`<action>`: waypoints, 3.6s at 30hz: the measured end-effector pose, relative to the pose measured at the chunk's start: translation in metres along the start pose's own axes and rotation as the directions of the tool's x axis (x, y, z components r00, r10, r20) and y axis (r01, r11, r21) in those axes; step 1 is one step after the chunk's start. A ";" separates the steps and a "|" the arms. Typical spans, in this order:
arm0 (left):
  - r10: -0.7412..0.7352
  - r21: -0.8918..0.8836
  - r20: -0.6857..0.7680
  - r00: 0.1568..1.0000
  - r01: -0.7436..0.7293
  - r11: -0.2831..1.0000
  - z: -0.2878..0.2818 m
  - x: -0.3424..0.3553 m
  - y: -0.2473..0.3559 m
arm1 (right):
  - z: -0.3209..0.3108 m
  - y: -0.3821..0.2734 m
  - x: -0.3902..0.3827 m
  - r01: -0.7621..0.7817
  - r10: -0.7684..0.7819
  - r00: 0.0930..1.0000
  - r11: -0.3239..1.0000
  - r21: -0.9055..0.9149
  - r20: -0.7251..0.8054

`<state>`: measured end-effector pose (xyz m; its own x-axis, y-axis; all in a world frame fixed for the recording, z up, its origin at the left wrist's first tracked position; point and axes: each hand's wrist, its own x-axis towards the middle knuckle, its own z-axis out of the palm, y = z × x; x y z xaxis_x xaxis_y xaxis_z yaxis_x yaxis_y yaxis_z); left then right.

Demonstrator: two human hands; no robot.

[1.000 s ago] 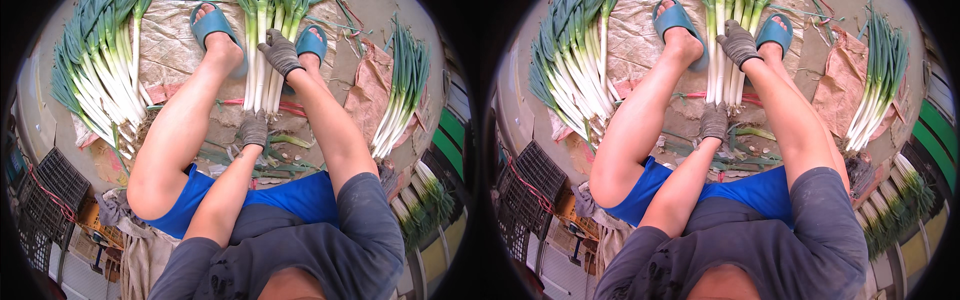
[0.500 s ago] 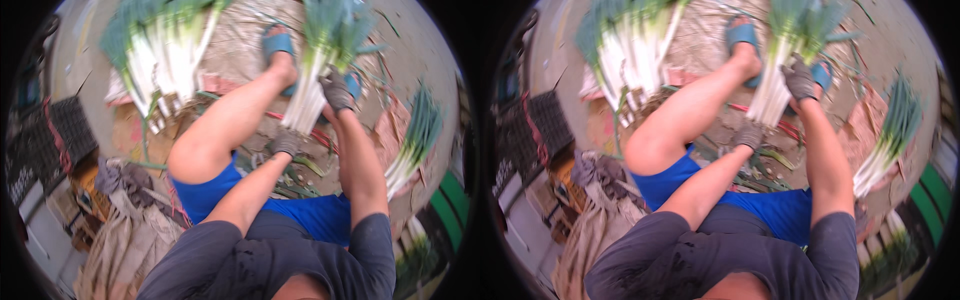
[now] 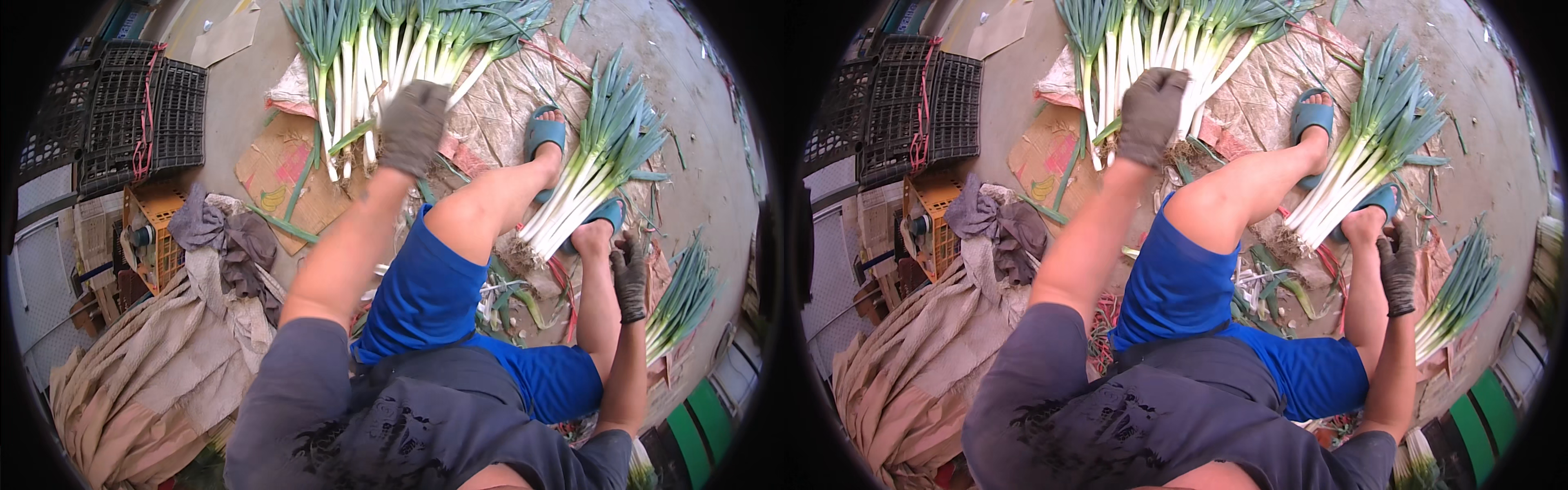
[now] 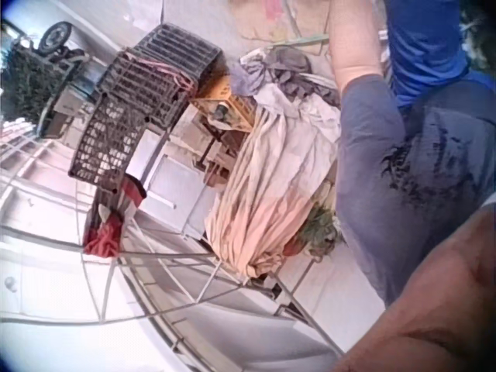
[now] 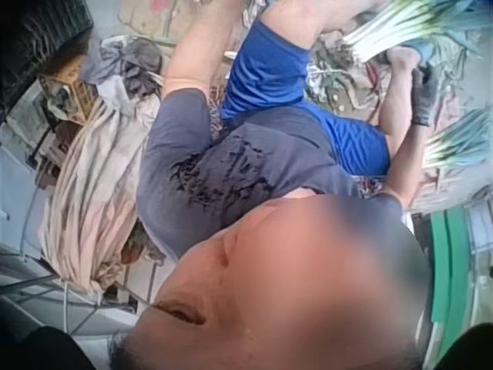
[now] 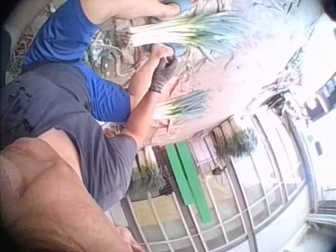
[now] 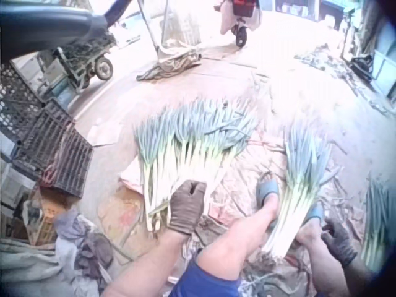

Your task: The person sorts and cleans leeks by hand, peeling off the soiled outer layers and arranging the cleaned leeks into bunches on a tarp.

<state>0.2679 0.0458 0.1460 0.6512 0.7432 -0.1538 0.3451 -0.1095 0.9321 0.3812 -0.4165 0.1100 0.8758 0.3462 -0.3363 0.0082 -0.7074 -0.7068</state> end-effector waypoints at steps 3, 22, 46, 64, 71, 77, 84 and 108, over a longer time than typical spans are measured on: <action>-0.067 0.649 -0.089 0.994 0.109 0.753 -0.012 0.078 -0.083 | 0.017 0.020 -0.015 0.030 -0.029 0.999 0.999 -0.046 0.014; -0.561 -0.251 0.426 0.710 0.688 0.681 -0.099 -0.058 -0.017 | 0.052 -0.086 -0.061 0.154 -0.198 0.959 0.964 0.218 0.200; -0.045 0.344 0.620 0.784 -0.220 0.913 0.273 -0.261 -0.170 | 0.022 0.041 0.120 0.018 0.023 0.992 0.950 0.311 -0.127; -0.541 0.533 0.496 0.679 0.255 0.807 0.302 -0.250 -0.254 | 0.142 0.156 0.155 0.007 -0.125 0.952 0.921 -0.389 -0.281; -0.616 0.461 0.382 0.689 0.436 0.773 0.254 -0.256 -0.094 | 0.078 0.104 0.121 0.019 -0.047 0.995 0.959 -0.284 -0.091; 0.293 -0.239 0.412 0.863 -0.208 0.948 0.095 -0.149 0.041 | 0.032 0.102 0.077 0.094 -0.109 0.990 0.982 -0.164 -0.084; -0.250 0.710 0.093 0.964 0.112 0.696 -0.008 0.047 -0.070 | 0.040 0.049 0.006 0.104 -0.109 0.994 0.972 -0.212 -0.011; -0.622 0.022 0.101 0.776 0.624 0.781 -0.072 -0.068 -0.055 | -0.024 0.025 0.314 0.301 -0.232 0.948 0.424 -0.854 0.219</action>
<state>0.1563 0.0486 0.1291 0.3590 0.5781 -0.7327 0.6907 0.3635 0.6251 0.6683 -0.3399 0.0017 0.7223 0.6274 -0.2910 0.6797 -0.7217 0.1309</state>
